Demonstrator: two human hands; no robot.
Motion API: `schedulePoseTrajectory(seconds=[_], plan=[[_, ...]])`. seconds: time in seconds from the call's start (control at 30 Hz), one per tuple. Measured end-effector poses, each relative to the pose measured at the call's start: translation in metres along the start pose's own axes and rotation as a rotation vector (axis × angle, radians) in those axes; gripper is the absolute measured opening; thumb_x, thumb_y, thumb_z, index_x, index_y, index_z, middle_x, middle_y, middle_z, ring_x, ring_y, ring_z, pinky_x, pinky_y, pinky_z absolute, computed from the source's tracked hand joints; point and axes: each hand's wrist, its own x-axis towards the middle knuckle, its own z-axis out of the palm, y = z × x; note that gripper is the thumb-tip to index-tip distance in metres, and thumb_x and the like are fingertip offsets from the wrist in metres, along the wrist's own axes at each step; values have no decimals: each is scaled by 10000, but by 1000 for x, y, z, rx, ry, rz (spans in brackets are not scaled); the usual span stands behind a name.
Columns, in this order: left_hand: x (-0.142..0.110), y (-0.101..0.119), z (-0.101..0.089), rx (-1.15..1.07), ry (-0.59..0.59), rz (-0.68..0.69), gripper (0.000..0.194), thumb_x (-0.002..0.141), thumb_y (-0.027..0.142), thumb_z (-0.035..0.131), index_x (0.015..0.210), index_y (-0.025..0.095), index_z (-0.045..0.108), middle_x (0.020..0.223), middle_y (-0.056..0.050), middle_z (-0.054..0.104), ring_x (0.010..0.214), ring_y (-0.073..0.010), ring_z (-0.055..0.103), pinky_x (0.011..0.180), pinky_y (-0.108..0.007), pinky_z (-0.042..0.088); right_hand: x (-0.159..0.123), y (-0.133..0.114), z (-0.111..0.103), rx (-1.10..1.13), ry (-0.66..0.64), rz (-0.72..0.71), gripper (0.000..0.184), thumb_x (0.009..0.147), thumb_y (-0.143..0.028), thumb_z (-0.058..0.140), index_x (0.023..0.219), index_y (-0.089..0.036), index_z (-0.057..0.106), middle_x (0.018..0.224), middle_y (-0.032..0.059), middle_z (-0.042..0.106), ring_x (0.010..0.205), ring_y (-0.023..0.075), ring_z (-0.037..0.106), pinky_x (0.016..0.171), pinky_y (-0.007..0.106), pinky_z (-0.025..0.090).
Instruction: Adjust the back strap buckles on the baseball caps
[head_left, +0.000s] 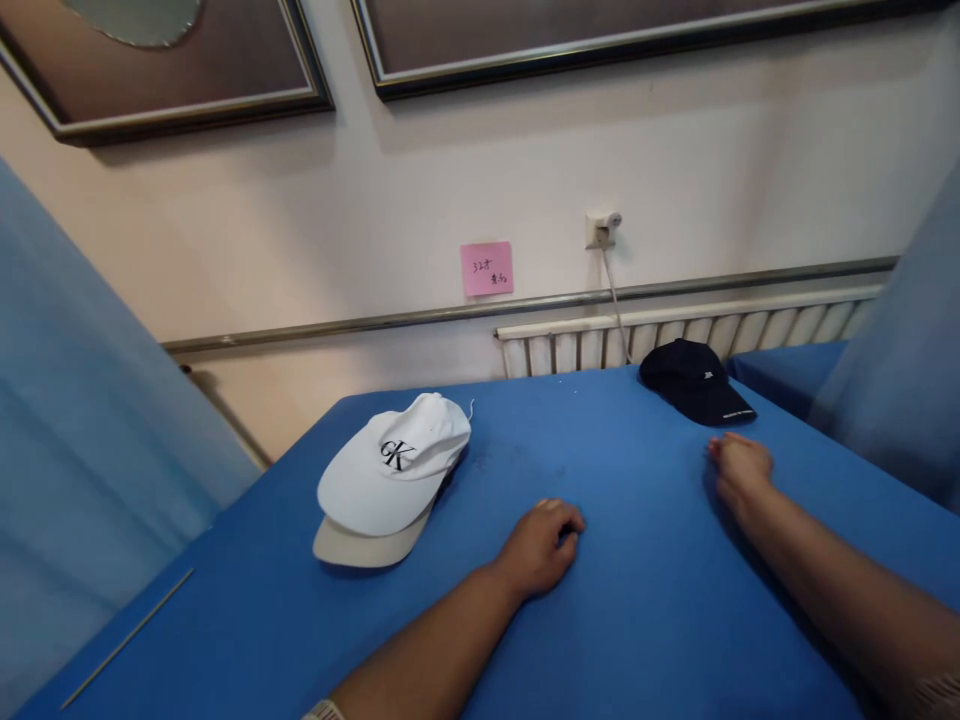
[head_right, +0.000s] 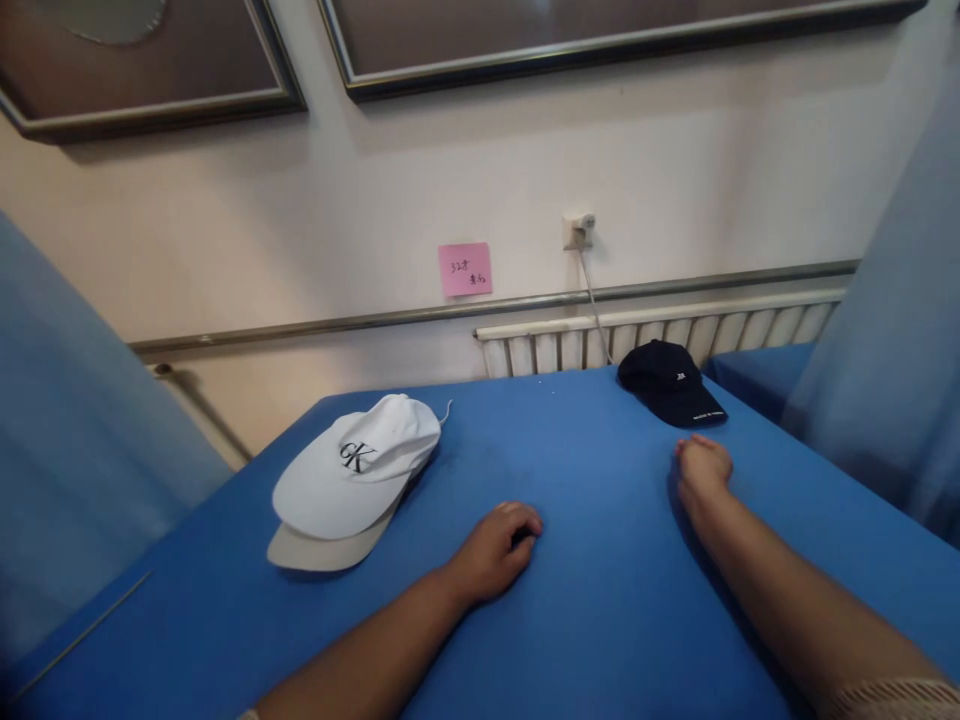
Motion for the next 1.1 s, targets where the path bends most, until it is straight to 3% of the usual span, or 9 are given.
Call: schedulePoseTrajectory(seconds=[0.13,0.23,0.33,0.4,0.47,0.57,0.8,1.1], plan=[[-4,3,-7,76,93,-25,311,820,114,479,1110,193,558,1062,-78,640,972,-199,592,891,-344,477,-97,59,24,-238,-166,-4,275,670,-1,659,864,-196,636,686,-3,627,532,109,555,460,202,460],[-7,-3,-33,247,341,-15,377,855,124,460,1225,184,500,1219,-116,587,1157,-233,536,1014,-402,423,-175,92,36,-626,-669,-140,201,775,-113,611,954,-201,633,830,27,666,698,141,610,679,274,521],[-13,-16,-73,483,652,-97,396,873,165,490,1269,163,477,1357,-166,494,1295,-290,424,1099,-485,312,-226,92,35,-873,-1339,-542,264,756,-95,607,984,-224,634,1002,39,670,937,188,603,906,360,466],[-19,-27,-99,631,822,-216,406,867,223,531,1262,138,484,1427,-204,418,1341,-348,345,1103,-537,263,-238,80,31,-966,-1513,-730,266,805,-95,556,1029,-221,623,1128,63,640,1057,205,568,987,396,409],[-25,-37,-118,713,913,-351,474,852,278,568,1288,124,465,1486,-222,339,1366,-390,278,1092,-575,238,-236,69,28,-1010,-1548,-766,257,822,-100,542,1041,-216,608,1149,65,632,1066,199,566,1003,398,394],[-32,-48,-128,780,915,-437,453,843,280,568,1264,135,491,1487,-207,357,1352,-395,296,1070,-576,249,-218,63,27,-1025,-1532,-713,222,816,-114,566,1009,-218,604,1081,48,651,1006,187,586,948,366,431],[-34,-57,-129,811,874,-439,216,860,202,503,1044,179,615,1291,-140,582,1257,-346,430,1043,-513,266,-176,72,28,-1002,-1401,-536,188,803,-71,537,904,-207,620,955,22,651,859,141,607,787,263,470],[-34,-59,-133,789,845,-449,171,877,209,472,945,173,625,1084,-125,670,1102,-320,527,987,-469,305,-177,68,28,-974,-1393,-535,182,793,-73,540,892,-204,619,932,17,638,799,128,587,749,251,465]])
